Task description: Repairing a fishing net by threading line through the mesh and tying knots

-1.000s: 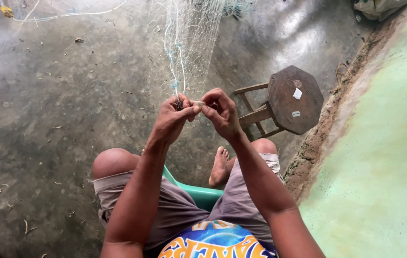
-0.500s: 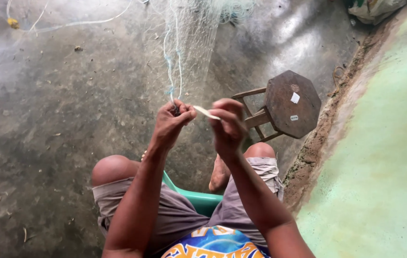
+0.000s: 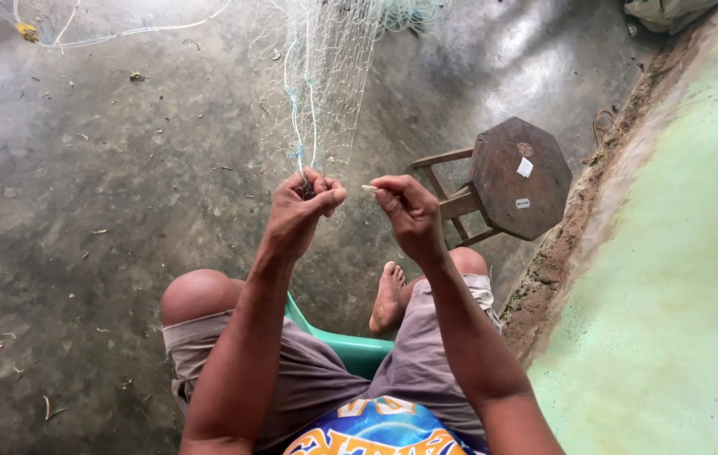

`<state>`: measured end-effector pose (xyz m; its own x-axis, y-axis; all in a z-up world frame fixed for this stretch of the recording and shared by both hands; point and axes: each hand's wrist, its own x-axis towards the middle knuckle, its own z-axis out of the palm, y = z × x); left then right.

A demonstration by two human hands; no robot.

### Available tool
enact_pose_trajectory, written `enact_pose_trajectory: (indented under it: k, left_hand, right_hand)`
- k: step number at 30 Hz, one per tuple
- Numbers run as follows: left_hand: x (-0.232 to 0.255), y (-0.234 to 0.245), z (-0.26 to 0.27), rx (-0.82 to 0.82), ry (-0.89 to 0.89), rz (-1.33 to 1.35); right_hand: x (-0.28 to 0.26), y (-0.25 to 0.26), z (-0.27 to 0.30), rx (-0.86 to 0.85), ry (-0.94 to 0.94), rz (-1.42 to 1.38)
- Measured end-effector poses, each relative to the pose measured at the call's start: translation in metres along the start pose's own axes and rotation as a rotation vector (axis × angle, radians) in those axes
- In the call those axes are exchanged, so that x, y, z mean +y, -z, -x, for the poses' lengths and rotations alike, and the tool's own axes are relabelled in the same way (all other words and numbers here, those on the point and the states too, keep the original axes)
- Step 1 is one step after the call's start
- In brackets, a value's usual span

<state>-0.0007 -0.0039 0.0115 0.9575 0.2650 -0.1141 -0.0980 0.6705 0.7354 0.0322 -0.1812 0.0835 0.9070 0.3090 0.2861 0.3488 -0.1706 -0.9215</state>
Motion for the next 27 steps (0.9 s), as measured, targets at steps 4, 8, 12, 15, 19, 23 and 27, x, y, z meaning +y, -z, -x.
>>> enact_pose_trajectory:
  k: [4,8,12,15,19,23,27]
  left_hand:
    - [-0.003,0.003,-0.001,-0.011,0.009,0.029]
    - [-0.003,0.002,-0.003,-0.019,0.017,0.055]
    - [-0.001,0.001,-0.001,-0.023,0.029,0.072]
    - [-0.007,0.006,-0.004,-0.052,0.032,0.102]
    - [-0.010,0.008,-0.003,-0.052,0.031,0.098]
    - [-0.014,0.010,-0.003,-0.068,0.047,0.120]
    - [-0.016,0.012,-0.003,-0.103,0.106,0.195]
  right_hand:
    - [0.005,0.003,-0.011,-0.038,0.002,0.108]
    - [0.001,0.005,-0.026,-0.141,0.052,0.176]
    - [0.000,0.000,-0.030,-0.186,0.076,0.182]
    - [0.000,-0.001,-0.034,-0.209,0.070,0.141]
    - [0.003,-0.001,-0.036,-0.237,0.069,0.084]
    - [0.004,-0.004,-0.043,-0.287,0.103,0.015]
    - [0.005,-0.004,-0.048,-0.333,0.133,-0.033]
